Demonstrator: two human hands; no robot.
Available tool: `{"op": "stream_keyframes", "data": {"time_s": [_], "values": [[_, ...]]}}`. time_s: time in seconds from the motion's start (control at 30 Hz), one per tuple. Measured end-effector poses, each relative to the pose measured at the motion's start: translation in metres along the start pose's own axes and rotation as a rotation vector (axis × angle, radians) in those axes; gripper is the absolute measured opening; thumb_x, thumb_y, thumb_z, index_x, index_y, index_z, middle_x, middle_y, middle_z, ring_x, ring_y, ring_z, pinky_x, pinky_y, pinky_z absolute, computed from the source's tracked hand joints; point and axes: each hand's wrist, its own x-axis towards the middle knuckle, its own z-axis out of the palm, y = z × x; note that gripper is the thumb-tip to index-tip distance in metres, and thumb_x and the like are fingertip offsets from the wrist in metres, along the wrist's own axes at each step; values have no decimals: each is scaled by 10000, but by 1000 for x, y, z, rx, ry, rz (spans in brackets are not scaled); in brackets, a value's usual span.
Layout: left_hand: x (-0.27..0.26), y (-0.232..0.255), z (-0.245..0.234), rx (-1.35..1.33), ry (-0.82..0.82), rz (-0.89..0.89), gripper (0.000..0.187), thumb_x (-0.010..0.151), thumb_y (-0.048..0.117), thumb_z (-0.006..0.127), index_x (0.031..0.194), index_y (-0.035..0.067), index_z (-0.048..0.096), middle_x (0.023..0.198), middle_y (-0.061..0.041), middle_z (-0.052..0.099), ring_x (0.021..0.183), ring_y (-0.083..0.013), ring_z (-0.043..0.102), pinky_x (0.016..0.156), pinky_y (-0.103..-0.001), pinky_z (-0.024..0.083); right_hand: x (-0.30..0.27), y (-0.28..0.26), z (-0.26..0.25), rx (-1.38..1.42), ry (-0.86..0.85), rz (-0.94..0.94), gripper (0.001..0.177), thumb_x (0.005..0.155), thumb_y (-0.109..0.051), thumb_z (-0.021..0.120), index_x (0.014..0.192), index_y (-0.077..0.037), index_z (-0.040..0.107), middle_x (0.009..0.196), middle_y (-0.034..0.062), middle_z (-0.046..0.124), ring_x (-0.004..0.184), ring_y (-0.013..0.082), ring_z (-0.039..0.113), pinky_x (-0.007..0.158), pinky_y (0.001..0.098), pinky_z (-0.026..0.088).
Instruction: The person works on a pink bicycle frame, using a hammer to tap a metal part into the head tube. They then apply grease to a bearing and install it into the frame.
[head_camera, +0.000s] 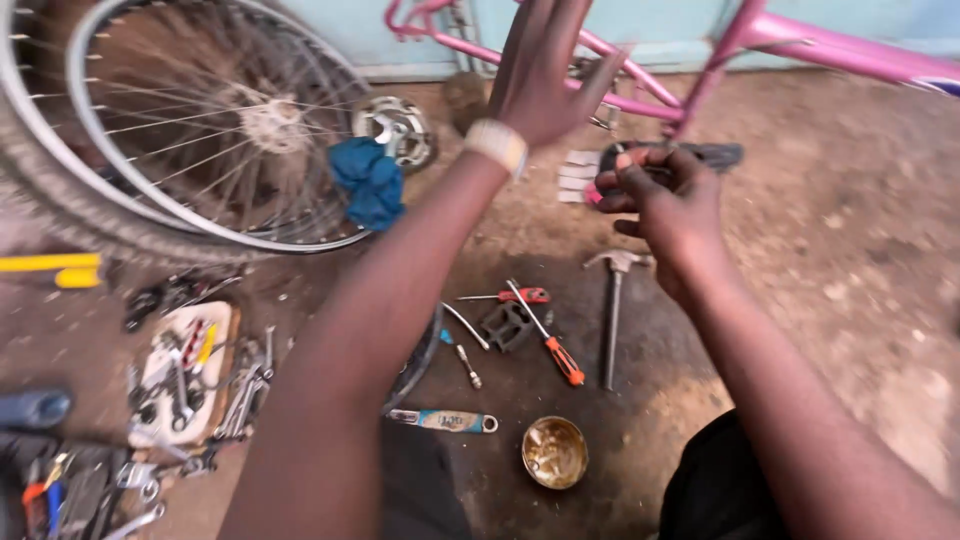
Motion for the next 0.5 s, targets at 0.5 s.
{"op": "stream_keyframes", "data": {"time_s": [0.5], "values": [[-264, -150, -119, 519, -913, -1233, 586, 836, 512, 713, 1399, 382, 620, 1706, -137, 97, 1471, -512, 312, 1118, -686, 366, 10, 44, 69, -40, -162, 97, 328, 959, -241, 702, 1204, -50, 599, 923, 124, 743, 732, 183, 732, 602, 257, 540]]}}
